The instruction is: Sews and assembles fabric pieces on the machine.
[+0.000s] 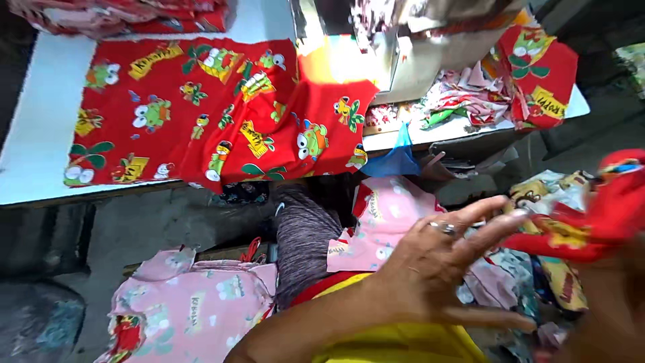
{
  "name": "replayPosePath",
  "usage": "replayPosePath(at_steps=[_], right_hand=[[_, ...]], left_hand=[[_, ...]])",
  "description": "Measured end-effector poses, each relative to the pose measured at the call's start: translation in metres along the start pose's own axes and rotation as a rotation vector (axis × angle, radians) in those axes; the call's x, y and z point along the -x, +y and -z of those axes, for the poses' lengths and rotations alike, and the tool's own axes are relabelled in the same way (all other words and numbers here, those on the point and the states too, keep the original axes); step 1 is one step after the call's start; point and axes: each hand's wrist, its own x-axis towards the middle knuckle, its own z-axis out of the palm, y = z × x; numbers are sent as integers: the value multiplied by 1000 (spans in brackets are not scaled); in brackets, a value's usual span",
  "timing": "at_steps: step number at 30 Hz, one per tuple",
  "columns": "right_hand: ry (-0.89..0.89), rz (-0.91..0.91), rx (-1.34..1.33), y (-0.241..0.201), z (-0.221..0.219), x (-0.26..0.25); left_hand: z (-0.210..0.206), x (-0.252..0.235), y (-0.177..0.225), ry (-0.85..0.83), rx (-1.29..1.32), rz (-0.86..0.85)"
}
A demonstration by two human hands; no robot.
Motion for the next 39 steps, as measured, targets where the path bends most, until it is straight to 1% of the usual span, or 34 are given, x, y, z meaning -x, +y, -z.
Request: replayPosePath(at_steps=[1, 2, 3, 5, 8, 10, 12, 14, 16, 18, 19, 21, 23, 25, 27, 28, 30, 31, 32, 34, 36, 39], right_hand=[[-80, 34, -27, 4, -14, -2], [-107, 86, -28, 7, -29, -3], [-108, 134, -1, 9, -39, -3], [-40, 211, 93, 14, -43, -6], [77, 337, 328, 29, -25, -17], [85, 378, 507, 31, -25, -24], [72, 402, 620, 33, -28, -28], [75, 439, 708, 38, -29, -32], [71, 454, 727, 39, -29, -37], [0, 446, 698, 37, -30, -47], [-33, 434, 665, 38, -33, -52], [-137, 382, 533, 43, -42, -63], [-231, 340, 322, 53, -61, -79], [-242, 297, 210, 60, -85, -98], [-206, 275, 211, 62, -110, -122], [-194, 271, 241, 62, -122, -135], [-196, 269, 333, 66, -142, -160], [-206, 262, 354, 67, -151, -170], [-223, 255, 356, 69, -158, -178], [-242, 234, 348, 71, -169, -189], [-235, 224, 304, 73, -178, -193], [-202, 161, 233, 76, -179, -186]], left_hand=[[-2, -11, 8, 75, -19, -25], [-1, -19, 11, 131, -47, -30], [2, -25, 12, 193, -80, -29], [15, -27, 7, 272, -153, -22], [43, -8, -9, 280, -327, 54], [60, 13, -24, 284, -497, 133], [78, 38, -35, 289, -561, 234], [93, 61, -37, 342, -491, 324], [105, 81, -31, 410, -285, 380], [120, 91, -14, 472, -62, 423], [129, 92, -3, 515, -24, 435], [155, 86, 16, 561, -108, 399], [194, 72, 26, 540, -326, 322], [238, 50, 26, 473, -572, 268], [279, 20, 17, 399, -794, 233], [296, 2, 10, 370, -904, 242], [315, -38, -8, 320, -1056, 269], [320, -56, -18, 295, -1068, 312], [320, -72, -27, 258, -1050, 335], [304, -100, -39, 154, -958, 327], [273, -119, -49, 38, -848, 241], [233, -128, -60, -34, -785, 106]])
